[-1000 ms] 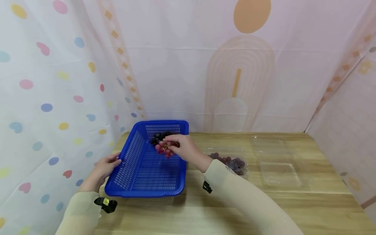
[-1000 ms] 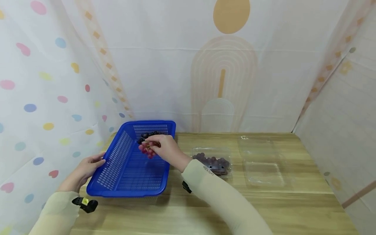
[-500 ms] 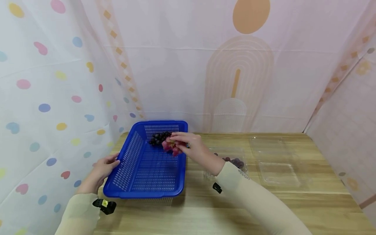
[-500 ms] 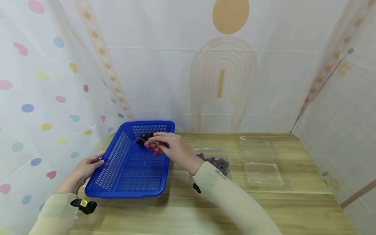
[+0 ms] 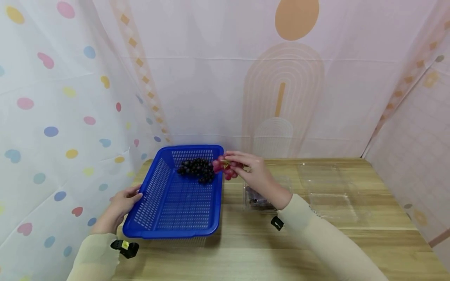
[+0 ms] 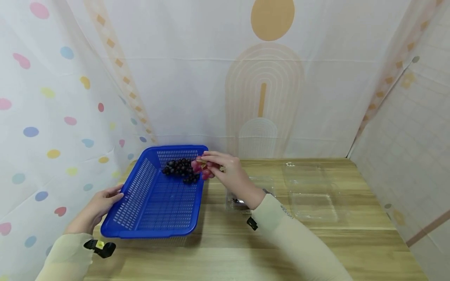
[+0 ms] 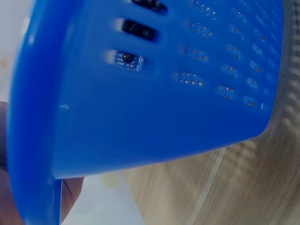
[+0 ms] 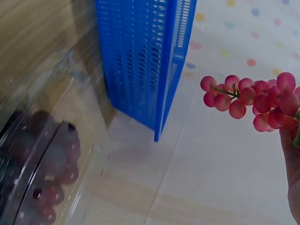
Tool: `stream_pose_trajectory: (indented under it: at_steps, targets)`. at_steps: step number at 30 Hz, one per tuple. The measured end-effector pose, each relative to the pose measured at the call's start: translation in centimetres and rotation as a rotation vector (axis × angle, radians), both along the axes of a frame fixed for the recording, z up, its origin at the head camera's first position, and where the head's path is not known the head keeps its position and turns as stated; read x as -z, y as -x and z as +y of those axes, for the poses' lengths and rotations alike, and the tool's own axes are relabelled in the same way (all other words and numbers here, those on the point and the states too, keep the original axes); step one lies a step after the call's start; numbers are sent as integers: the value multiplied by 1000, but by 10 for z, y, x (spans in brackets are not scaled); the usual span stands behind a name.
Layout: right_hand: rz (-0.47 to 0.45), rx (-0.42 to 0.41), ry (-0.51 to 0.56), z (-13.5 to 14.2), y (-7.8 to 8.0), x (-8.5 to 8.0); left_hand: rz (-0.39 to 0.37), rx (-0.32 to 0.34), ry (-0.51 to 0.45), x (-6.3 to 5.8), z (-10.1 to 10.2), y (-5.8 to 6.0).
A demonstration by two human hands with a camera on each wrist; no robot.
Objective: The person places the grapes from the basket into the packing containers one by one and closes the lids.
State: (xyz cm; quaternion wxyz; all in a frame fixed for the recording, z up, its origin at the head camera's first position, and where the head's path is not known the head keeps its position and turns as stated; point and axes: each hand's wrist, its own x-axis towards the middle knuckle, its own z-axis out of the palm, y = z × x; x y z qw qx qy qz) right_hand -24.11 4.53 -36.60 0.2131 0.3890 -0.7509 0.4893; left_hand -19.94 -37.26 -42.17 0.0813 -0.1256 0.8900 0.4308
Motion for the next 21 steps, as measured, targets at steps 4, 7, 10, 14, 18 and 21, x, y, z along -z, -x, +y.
stream_pose_trajectory:
  at_steps: [4,7,10,14,18,21]
  targets:
    - [-39,29,16,17,-2,-2,-6,-4,-12,0,0,1]
    - [-67,58,20,29,-3,-3,-16,-8,-20,-1,0,2]
    - [-92,96,24,41,-4,-2,-17,-5,-15,-1,0,2]
    - [-110,142,30,57,-4,0,-20,0,-13,-2,0,2]
    - [-107,183,45,75,-6,4,-29,-4,-10,-4,1,1]
    - [-76,213,60,88,-7,6,-30,-11,-1,-5,3,1]
